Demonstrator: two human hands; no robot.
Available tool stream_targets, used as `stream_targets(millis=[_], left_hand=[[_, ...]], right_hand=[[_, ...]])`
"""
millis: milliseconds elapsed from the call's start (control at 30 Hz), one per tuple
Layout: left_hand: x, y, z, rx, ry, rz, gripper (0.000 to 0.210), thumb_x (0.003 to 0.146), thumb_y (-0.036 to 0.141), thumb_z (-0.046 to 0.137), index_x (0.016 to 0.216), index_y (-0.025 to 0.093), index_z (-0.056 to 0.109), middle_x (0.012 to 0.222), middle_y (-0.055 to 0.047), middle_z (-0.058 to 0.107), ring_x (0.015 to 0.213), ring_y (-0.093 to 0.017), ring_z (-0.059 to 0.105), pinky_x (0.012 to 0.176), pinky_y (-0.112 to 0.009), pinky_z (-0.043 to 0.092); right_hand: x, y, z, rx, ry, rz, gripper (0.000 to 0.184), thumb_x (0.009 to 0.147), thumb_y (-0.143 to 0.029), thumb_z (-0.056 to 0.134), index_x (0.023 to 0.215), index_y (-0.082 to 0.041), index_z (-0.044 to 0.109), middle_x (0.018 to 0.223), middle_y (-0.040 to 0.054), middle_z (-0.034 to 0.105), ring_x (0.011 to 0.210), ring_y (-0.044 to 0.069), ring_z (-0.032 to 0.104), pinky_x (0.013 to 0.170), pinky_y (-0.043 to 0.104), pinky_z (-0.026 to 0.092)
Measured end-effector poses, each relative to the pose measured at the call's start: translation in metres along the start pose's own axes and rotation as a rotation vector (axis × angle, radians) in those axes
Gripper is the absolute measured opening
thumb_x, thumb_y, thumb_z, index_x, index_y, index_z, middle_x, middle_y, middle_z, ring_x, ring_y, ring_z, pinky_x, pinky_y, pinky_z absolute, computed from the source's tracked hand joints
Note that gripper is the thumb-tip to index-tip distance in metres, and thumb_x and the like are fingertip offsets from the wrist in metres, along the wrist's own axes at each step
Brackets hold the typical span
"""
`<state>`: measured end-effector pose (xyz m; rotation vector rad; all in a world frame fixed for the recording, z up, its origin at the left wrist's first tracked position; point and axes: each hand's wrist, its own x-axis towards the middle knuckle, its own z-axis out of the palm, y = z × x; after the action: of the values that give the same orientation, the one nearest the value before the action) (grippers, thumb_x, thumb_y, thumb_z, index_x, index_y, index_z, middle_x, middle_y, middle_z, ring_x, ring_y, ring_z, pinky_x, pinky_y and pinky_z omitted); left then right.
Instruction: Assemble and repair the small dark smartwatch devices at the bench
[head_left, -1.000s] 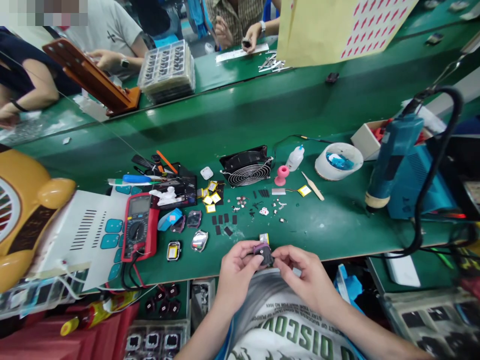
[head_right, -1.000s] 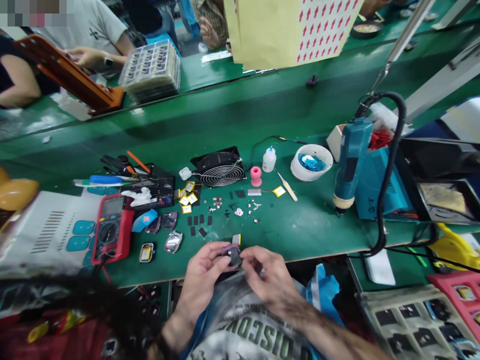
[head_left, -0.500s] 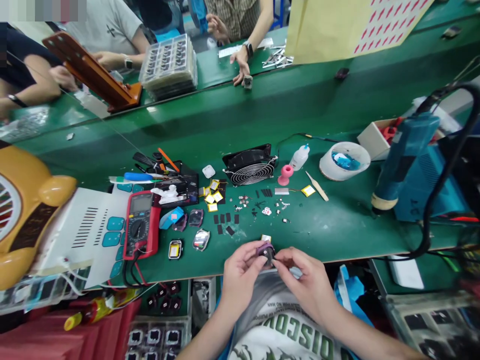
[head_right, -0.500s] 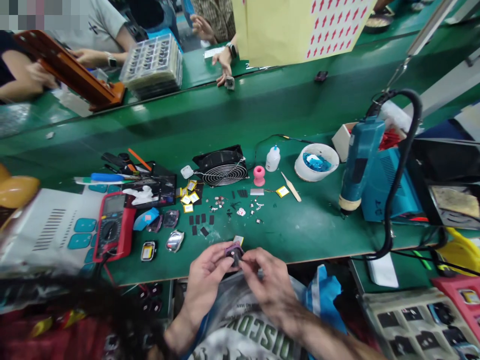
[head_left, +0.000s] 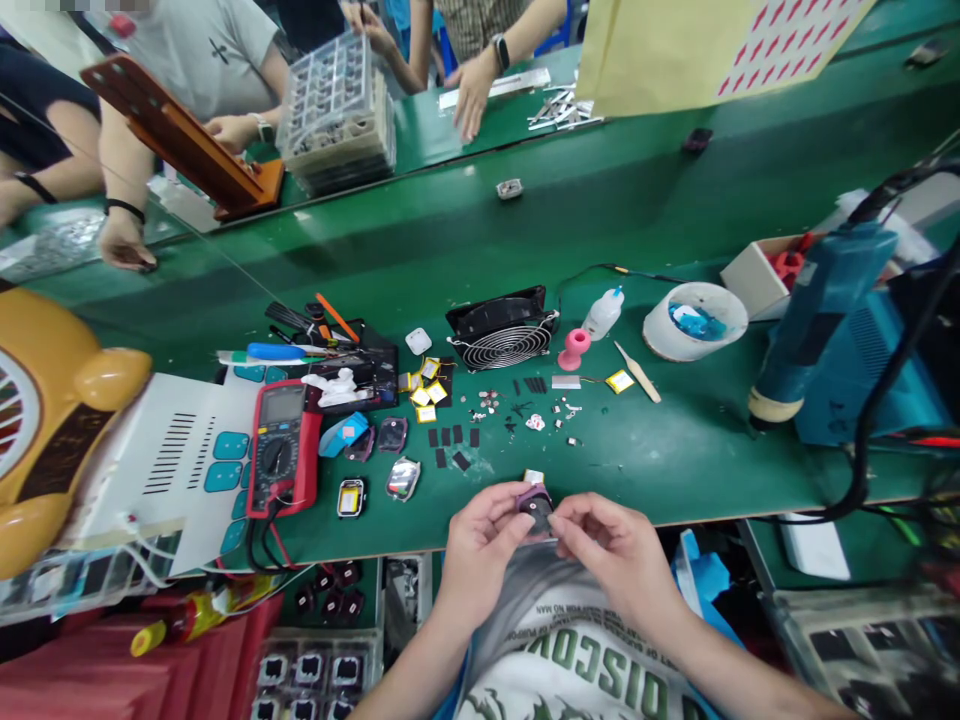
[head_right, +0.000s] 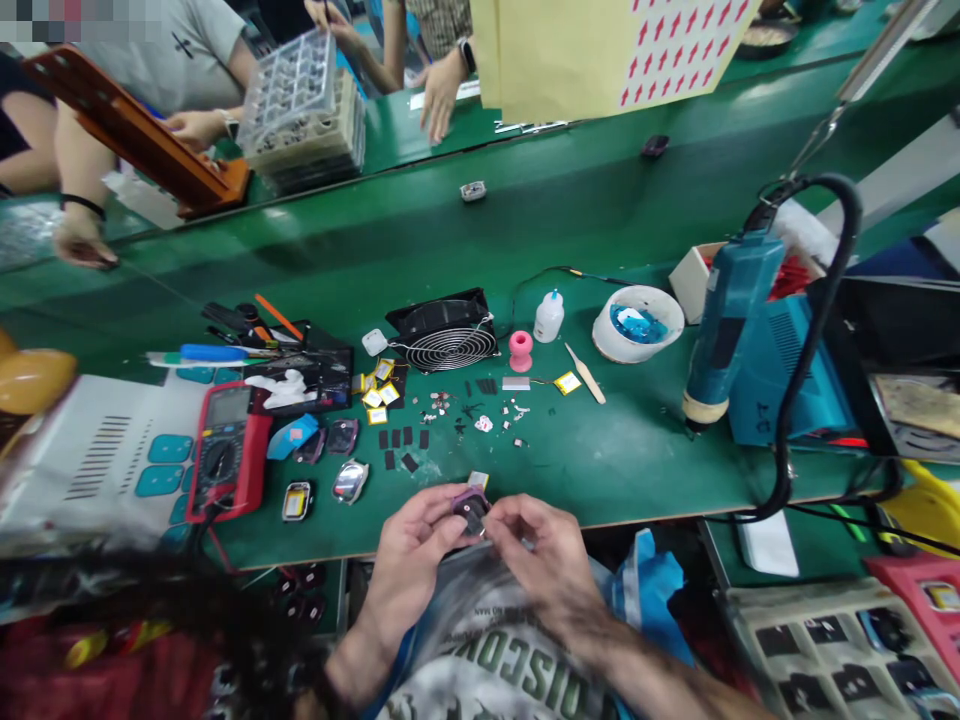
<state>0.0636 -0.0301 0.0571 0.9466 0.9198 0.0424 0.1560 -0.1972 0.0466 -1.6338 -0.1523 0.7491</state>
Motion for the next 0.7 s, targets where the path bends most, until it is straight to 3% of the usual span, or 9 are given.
stream_targets(millis=[267,700], left_hand=[[-0.002,-0.001,0.001,0.000,-0.005,-0.008,0.058,0.058,0.043,0.126,0.106,0.021,0.103,0.110,-0.014,0.103,0.097,-0.033,0.096,0.081,-0.042,0.084],[-0.003,-0.004,-0.001,-0.007,-0.015,0.007,0.061,0.058,0.051,0.128,0.104,0.022,0.101,0.109,-0.014,0.103,0.096,-0.033,0.097,0.084,-0.044,0.087]], right_hand=[[-0.004,0.027,0.008,0.151,0.037,0.103,0.058,0.087,-0.083,0.102,0.081,-0.026,0.092,0.062,0.0015,0.073,0.058,0.021,0.069,0.061,0.032,0.062],[-0.009,0.018,0.010,0.277,0.041,0.164,0.049,0.081,-0.073,0.112,0.081,-0.027,0.094,0.063,-0.0002,0.074,0.059,0.020,0.068,0.063,0.031,0.063]])
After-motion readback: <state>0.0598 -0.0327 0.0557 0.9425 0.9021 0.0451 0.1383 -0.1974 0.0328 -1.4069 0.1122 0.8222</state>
